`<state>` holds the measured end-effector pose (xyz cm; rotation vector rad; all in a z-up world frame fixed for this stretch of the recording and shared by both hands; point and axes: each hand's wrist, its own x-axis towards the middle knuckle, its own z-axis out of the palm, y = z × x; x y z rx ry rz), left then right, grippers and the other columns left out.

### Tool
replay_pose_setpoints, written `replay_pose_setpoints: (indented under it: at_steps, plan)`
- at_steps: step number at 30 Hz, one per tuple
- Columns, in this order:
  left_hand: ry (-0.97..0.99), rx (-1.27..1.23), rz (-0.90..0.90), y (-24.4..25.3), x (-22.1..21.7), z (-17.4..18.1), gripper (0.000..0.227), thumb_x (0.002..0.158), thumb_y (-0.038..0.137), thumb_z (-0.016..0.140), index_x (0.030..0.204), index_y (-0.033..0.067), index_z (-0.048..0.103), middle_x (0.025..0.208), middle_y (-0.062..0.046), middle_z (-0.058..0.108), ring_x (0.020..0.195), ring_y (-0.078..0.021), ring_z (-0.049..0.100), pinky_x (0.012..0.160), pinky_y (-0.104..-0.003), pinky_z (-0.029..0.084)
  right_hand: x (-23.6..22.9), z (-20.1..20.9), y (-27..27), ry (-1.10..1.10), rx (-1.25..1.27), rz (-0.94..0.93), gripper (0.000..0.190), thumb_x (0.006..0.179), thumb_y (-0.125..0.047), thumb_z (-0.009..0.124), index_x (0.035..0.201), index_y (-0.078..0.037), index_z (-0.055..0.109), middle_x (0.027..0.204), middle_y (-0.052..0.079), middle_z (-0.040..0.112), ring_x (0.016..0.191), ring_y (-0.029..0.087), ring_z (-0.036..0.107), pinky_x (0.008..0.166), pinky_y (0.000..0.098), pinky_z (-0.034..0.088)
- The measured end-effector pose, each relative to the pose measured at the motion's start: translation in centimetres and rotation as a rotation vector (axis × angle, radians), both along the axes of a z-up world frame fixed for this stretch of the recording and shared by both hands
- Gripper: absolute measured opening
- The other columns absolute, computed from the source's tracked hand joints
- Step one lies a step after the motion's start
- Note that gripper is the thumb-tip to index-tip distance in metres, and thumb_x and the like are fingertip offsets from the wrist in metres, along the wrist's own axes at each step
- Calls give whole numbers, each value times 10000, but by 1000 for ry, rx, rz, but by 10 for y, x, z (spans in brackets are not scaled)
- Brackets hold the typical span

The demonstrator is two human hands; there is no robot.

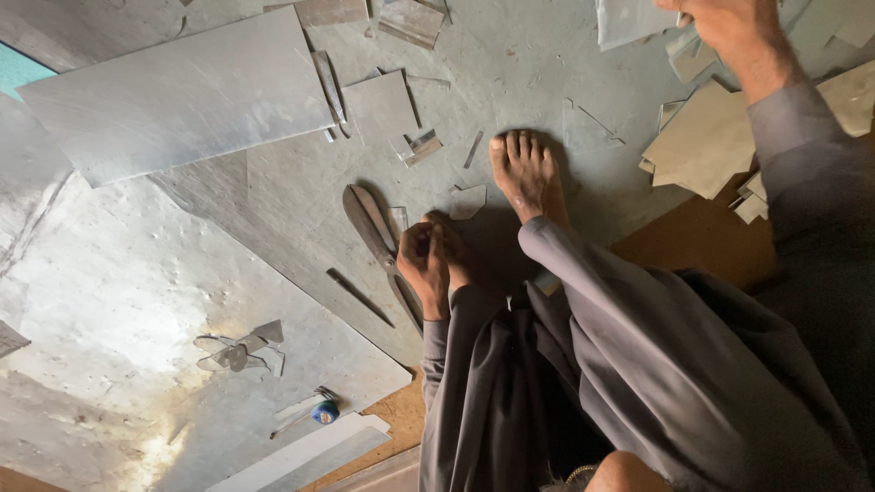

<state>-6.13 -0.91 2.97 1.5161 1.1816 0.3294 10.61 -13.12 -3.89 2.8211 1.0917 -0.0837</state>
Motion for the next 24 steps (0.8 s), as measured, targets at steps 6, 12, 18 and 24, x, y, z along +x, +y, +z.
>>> replay_pose_setpoints:
  at_steps: [6, 12, 18, 24]
  plan:
    - [-10, -105, 34, 2, -1, 3, 145, 937, 99, 738, 996, -25, 691, 829, -75, 739, 693, -108, 700, 625, -237, 538, 6, 18, 2, 71, -44, 2, 180, 1140, -190, 440, 1223, -61, 535, 1212, 143, 696, 1140, 315, 681, 874, 422, 583]
    - [15, -89, 32, -1, -1, -1, 136, 941, 92, 736, 966, -31, 684, 793, -76, 729, 673, -104, 685, 620, -236, 533, 4, 13, 5, 26, -23, 1, 219, 1149, -220, 397, 1202, -65, 542, 1192, 136, 701, 1117, 297, 686, 843, 410, 584]
    - [-16, -82, 33, 0, -2, -4, 146, 942, 94, 749, 951, -36, 683, 796, -63, 709, 693, -85, 654, 631, -236, 525, 7, 19, 1, 104, -62, 7, 180, 1156, -158, 410, 1228, -55, 539, 1219, 147, 681, 1150, 311, 675, 850, 419, 579]
    - [59, 62, -85, -1, 3, 15, 158, 931, 111, 754, 1029, 6, 689, 886, -107, 733, 793, -178, 708, 717, -305, 561, 6, 32, 6, 102, -58, 25, 268, 1169, -204, 399, 1327, -17, 508, 1322, 207, 647, 1236, 364, 619, 1003, 451, 513]
